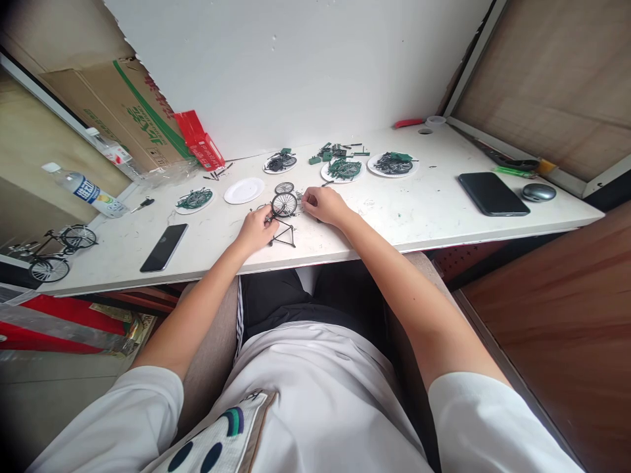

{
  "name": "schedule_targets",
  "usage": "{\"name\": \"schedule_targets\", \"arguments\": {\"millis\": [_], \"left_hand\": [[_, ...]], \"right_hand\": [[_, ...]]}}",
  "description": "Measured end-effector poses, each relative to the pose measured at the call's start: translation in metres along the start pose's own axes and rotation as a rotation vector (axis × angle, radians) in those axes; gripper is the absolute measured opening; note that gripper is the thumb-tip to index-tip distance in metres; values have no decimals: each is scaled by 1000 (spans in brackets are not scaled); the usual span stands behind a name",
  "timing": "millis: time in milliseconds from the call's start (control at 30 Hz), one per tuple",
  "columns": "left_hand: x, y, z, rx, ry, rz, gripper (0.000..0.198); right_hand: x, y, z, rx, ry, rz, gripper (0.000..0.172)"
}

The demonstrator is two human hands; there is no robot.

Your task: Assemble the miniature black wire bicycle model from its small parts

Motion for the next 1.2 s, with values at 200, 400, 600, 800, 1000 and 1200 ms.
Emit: {"name": "schedule_targets", "arguments": {"millis": [200, 400, 600, 800, 1000, 1200], "left_hand": [[-1, 1, 0, -4, 2, 4, 12], [-2, 1, 0, -5, -4, -15, 15], [1, 0, 0, -4, -7, -26, 13], [2, 0, 0, 2, 7, -20, 10], [1, 1, -1, -1, 11, -13, 14], [-1, 1, -1, 1, 15, 1, 14]], "right_hand": [[0, 0, 0, 3, 2, 0, 20], [2, 1, -1, 6, 0, 2, 21], [2, 1, -1, 4, 0, -4, 19], [2, 1, -1, 6, -10, -8, 19], [2, 1, 0, 8, 5, -5, 21], [0, 0, 0, 4, 3, 0, 24]]}}
Point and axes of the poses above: each hand's wrist, its own z-axis towards the middle knuckle, its own y-axis out of the back of the hand, x = y × z, the point moved 10 cm from there along z, towards the middle knuckle, and after that the axes turned 8 degrees about y, right-handed, at the moved point
